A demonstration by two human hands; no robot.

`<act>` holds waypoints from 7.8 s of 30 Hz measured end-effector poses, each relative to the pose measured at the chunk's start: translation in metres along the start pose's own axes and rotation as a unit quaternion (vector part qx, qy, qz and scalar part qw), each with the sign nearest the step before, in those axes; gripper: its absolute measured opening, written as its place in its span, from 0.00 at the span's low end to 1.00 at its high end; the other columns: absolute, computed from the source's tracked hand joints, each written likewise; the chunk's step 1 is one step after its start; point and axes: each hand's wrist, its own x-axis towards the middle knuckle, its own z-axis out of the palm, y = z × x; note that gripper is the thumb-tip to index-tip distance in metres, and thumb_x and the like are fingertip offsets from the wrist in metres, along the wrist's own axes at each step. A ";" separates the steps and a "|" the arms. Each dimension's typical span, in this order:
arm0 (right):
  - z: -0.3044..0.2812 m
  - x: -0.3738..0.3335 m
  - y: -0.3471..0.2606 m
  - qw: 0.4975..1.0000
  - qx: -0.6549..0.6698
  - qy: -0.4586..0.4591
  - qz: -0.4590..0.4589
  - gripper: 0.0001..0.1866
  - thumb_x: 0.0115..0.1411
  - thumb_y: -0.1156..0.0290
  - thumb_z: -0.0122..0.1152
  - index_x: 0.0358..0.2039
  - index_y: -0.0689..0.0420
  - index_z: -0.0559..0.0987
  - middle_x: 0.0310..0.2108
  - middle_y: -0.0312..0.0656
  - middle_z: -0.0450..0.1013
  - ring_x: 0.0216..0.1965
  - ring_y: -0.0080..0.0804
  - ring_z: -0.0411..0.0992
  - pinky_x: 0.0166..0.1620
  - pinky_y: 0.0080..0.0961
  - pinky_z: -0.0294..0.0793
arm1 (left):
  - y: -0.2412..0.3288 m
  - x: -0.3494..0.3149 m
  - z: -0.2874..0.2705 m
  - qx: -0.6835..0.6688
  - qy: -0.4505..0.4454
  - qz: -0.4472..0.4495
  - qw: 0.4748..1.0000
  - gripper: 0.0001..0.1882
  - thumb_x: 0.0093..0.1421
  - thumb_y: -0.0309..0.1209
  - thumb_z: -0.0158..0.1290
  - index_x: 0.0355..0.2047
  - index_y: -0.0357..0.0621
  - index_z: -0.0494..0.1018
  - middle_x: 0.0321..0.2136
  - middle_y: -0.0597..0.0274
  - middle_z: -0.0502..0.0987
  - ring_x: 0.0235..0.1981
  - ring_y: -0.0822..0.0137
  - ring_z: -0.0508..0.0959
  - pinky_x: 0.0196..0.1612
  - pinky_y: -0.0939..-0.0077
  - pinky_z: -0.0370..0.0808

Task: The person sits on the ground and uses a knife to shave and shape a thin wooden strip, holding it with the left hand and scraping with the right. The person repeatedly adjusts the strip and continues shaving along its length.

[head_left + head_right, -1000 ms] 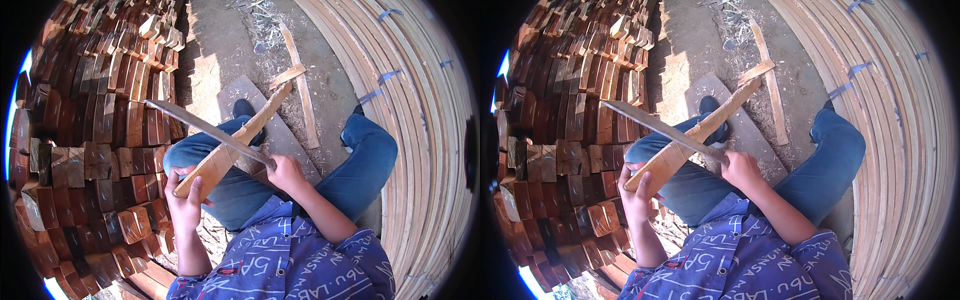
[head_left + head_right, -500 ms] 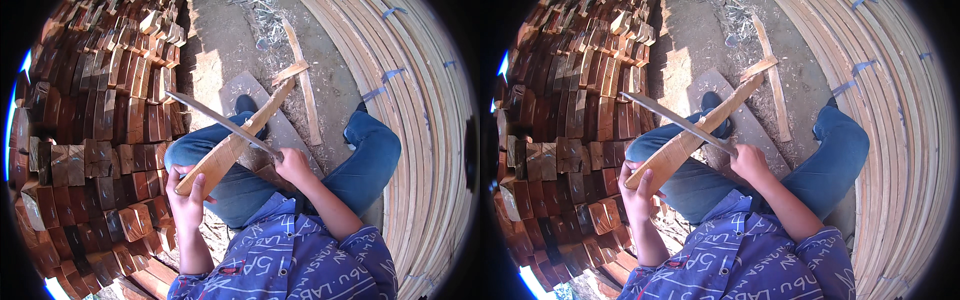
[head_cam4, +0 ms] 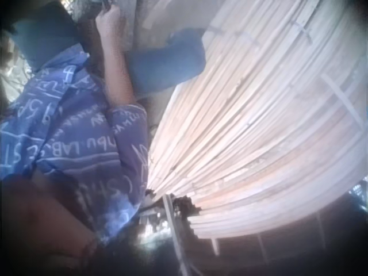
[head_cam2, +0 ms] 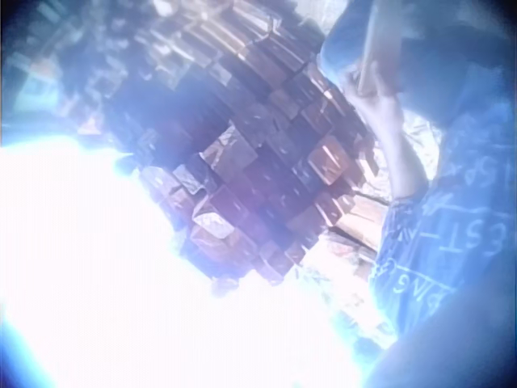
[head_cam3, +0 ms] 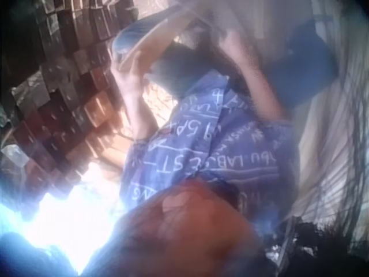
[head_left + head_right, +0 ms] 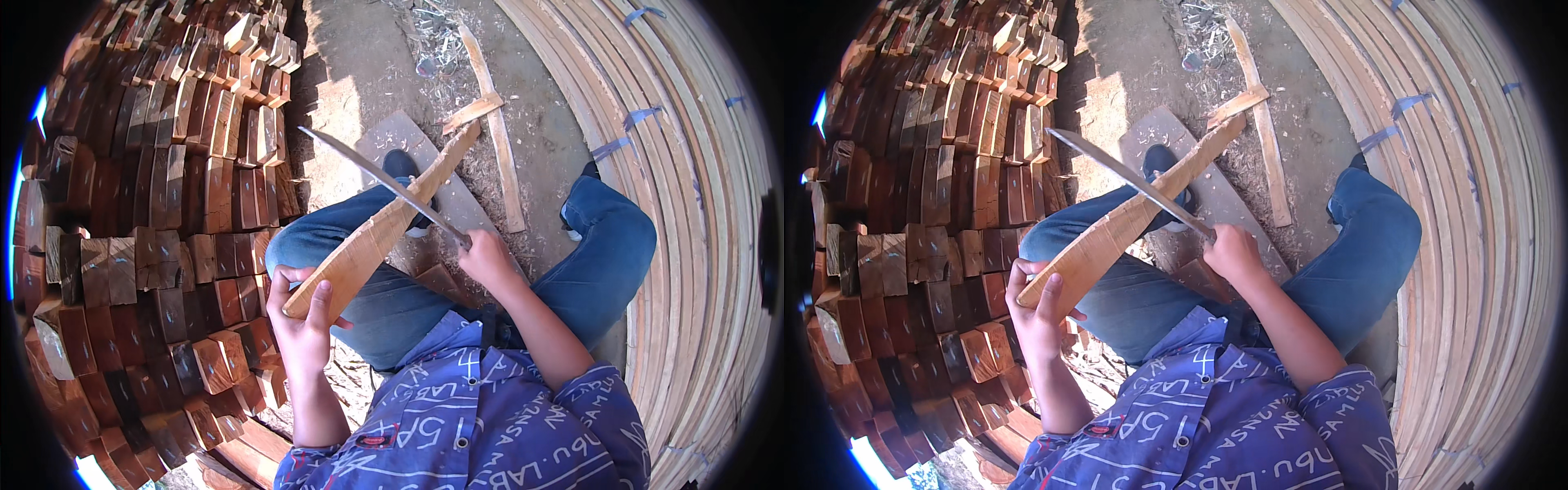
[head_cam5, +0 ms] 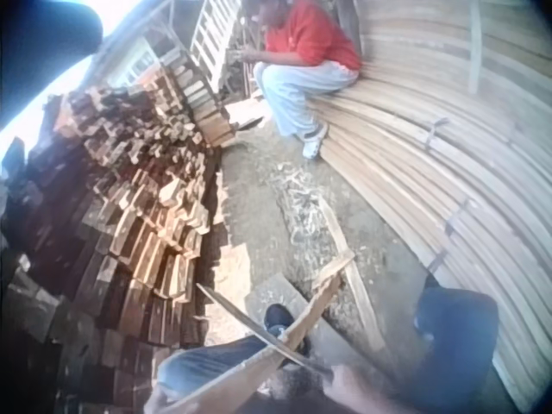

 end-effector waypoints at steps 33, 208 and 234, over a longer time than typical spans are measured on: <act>-0.081 -0.091 0.005 0.984 0.145 0.005 0.100 0.15 0.55 0.64 0.70 0.28 0.63 0.76 0.21 0.41 0.74 0.25 0.26 0.72 0.32 0.29 0.72 | 0.020 -0.019 -0.006 0.353 -0.285 0.390 0.802 0.21 0.33 0.18 0.59 0.34 0.41 0.79 0.41 0.60 0.83 0.46 0.59 0.83 0.41 0.67 0.82; -0.009 -0.005 -0.024 0.994 -0.006 -0.090 -0.057 0.09 0.52 0.70 0.65 0.31 0.62 0.80 0.23 0.57 0.75 0.29 0.59 0.75 0.33 0.49 0.74 | -0.022 0.061 -0.051 0.379 -0.095 0.568 0.724 0.19 0.45 0.33 0.67 0.16 0.44 0.65 0.15 0.64 0.70 0.15 0.67 0.71 0.17 0.78 0.66; -0.019 -0.001 -0.031 0.995 -0.013 -0.086 -0.043 0.08 0.53 0.69 0.63 0.30 0.61 0.80 0.26 0.57 0.77 0.32 0.58 0.77 0.38 0.50 0.76 | -0.015 0.070 -0.051 0.376 -0.124 0.590 0.704 0.19 0.45 0.33 0.66 0.16 0.45 0.64 0.14 0.65 0.66 0.14 0.67 0.68 0.16 0.78 0.63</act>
